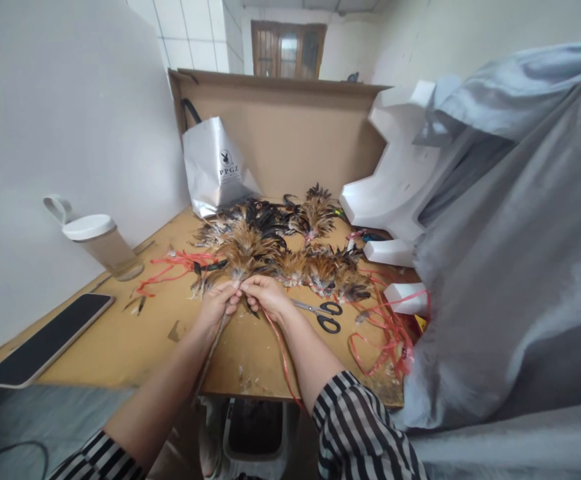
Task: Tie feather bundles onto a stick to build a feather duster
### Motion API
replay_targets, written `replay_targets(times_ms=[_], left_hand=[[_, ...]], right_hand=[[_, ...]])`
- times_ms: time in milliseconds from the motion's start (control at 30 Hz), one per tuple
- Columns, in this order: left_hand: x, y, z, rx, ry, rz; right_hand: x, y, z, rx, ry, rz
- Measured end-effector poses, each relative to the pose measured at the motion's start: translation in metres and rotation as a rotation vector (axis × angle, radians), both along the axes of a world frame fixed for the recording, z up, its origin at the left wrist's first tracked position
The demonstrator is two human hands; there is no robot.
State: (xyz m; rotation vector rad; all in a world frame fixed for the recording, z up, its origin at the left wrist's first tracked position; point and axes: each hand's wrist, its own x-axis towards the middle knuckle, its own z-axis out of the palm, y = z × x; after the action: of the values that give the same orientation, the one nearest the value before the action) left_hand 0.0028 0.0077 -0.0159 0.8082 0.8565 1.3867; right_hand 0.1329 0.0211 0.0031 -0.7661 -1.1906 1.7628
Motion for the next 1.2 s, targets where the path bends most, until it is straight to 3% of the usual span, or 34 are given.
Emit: replay_targets(times_ms=[533, 700, 833, 933, 1200], left_hand=[[-0.002, 0.004, -0.007, -0.009, -0.007, -0.033], [-0.004, 0.005, 0.003, 0.001, 0.066, 0.022], [-0.012, 0.008, 0.028, 0.103, 0.321, 0.008], [-0.018, 0.013, 0.043, 0.238, 0.562, 0.013], [-0.029, 0.012, 0.041, 0.577, 1.228, 0.122]], right_hand=[[0.001, -0.003, 0.006, -0.073, 0.045, 0.072], [0.002, -0.002, 0.006, -0.077, 0.005, 0.030], [-0.002, -0.003, 0.007, -0.018, -0.038, -0.115], [-0.007, -0.003, 0.007, 0.140, -0.028, -0.237], [-0.009, -0.002, 0.006, 0.368, -0.125, -0.338]])
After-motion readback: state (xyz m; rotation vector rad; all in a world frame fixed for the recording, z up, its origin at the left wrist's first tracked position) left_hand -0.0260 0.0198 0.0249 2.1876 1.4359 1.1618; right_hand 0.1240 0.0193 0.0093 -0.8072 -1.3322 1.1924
